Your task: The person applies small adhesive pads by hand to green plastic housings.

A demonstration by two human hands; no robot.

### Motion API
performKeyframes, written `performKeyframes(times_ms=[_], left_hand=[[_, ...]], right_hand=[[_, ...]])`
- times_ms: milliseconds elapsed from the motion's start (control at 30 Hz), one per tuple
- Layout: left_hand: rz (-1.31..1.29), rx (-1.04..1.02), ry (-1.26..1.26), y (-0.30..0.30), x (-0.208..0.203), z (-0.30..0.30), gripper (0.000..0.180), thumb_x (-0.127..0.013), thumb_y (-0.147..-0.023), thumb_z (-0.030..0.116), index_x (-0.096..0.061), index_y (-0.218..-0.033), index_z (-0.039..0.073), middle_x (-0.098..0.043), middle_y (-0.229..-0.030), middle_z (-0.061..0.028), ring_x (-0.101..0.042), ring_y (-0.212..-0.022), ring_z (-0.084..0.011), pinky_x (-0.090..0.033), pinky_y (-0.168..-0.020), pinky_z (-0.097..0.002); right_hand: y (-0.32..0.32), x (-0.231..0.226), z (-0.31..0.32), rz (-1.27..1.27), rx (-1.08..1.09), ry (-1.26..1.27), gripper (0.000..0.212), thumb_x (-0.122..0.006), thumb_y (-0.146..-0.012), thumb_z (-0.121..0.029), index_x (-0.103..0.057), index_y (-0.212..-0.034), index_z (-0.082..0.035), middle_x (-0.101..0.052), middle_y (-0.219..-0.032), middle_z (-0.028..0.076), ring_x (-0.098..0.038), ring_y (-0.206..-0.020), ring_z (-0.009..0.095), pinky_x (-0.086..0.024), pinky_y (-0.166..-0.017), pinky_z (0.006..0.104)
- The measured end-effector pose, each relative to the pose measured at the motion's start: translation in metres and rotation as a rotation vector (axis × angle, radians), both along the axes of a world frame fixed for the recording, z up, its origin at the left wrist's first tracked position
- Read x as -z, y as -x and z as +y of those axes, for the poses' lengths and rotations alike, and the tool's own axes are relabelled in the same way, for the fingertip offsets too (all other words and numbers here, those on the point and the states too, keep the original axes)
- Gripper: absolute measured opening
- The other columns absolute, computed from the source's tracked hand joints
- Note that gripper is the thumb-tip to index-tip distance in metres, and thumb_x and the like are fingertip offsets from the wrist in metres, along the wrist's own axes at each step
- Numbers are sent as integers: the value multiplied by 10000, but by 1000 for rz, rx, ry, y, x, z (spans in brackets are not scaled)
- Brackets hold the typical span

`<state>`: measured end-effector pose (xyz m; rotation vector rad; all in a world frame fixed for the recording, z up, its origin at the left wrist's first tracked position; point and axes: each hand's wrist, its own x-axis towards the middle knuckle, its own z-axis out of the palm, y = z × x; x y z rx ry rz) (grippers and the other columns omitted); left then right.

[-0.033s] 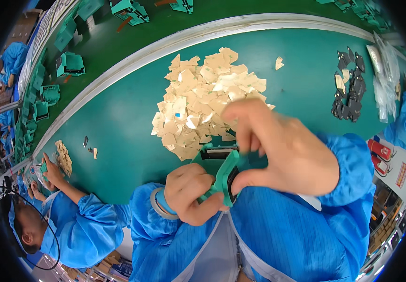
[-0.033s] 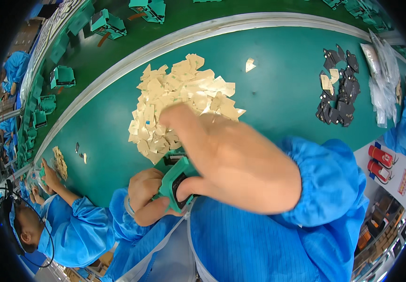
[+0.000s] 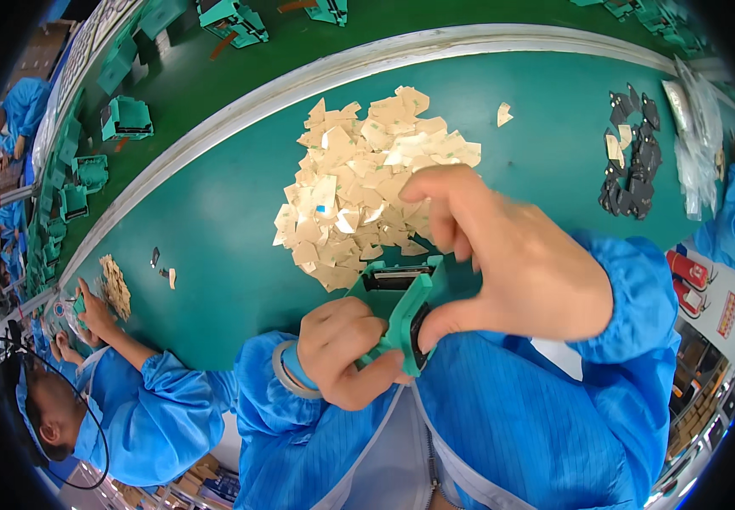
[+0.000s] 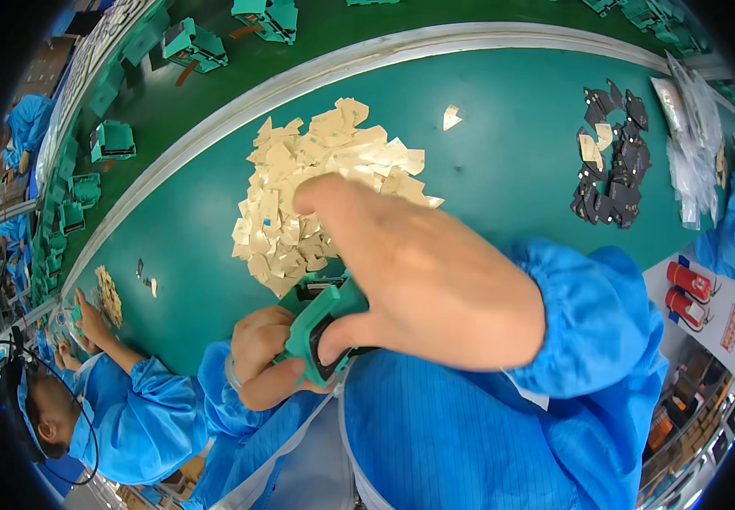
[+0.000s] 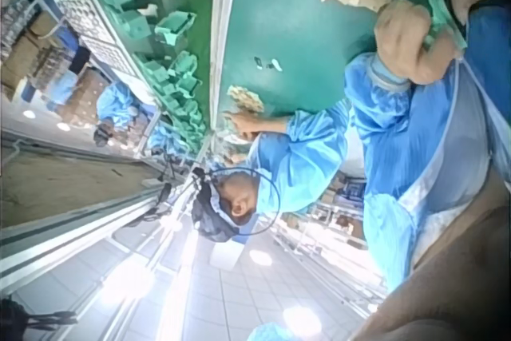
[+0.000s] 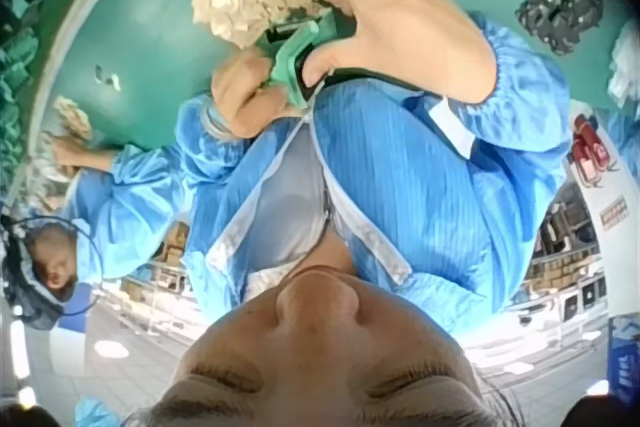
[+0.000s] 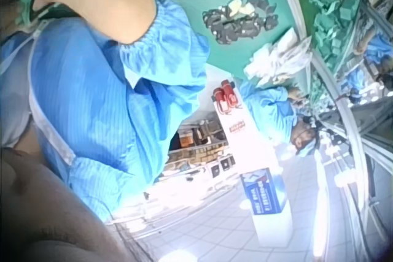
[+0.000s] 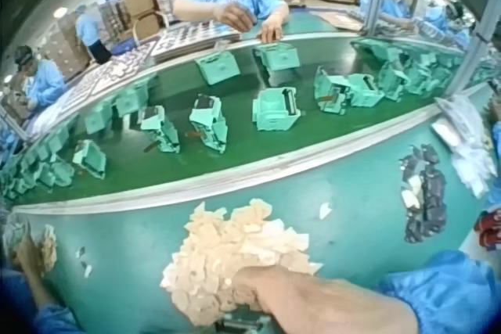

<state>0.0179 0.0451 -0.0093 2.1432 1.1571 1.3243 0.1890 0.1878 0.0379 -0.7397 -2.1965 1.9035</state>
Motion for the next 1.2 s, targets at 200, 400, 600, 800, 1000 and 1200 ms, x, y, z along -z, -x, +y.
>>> performKeyframes(times_ms=[200,400,600,800,1000,1200], left_hand=[[-113,8,53,3,15,0,414,-781,-638,244,-527,-892,37,-481,-714,-110,-497,-518,-242,-373,-392,-318],[-262,-24,83,3,20,2,495,-795,-657,218,-477,-1008,73,-506,-719,-115,-519,-525,-236,-390,-415,-305],[-373,-107,40,1,24,2,472,-773,-684,195,-477,-1034,86,-528,-748,-128,-515,-521,-244,-378,-416,-304],[-456,-272,793,-5,-30,1,348,-812,-640,134,-495,-733,28,-550,-693,-83,-532,-584,-151,-402,-512,-279],[-376,-604,199,34,-6,14,80,-542,-847,37,-545,-922,11,-567,-882,-114,-523,-817,-189,-389,-862,-351],[-612,-863,160,133,1,96,242,-506,-924,212,-481,-1130,89,-496,-1069,-34,-509,-910,-127,-443,-762,-261]], right_hand=[[0,44,12,9,-154,357,477,-717,-736,-99,-454,-1128,-31,-544,-1010,44,-520,-955,153,-408,-880,308],[5,12,-6,-46,-180,441,557,-705,-727,-41,-432,-1212,-41,-575,-1011,53,-539,-967,138,-415,-876,284],[10,29,-2,178,-60,1046,429,-632,-830,-139,-437,-1186,-1,-599,-1051,73,-531,-939,112,-418,-801,246],[12,25,-3,236,-152,645,683,-670,-774,-77,-280,-1333,-45,-468,-1162,104,-460,-1083,186,-366,-932,317],[-16,18,12,411,389,929,353,-533,-880,-79,-434,-1213,-21,-563,-1077,110,-545,-1009,197,-419,-900,344],[-108,20,51,451,916,251,194,-520,-879,-71,-511,-1064,-10,-593,-962,91,-561,-915,172,-424,-863,303]])
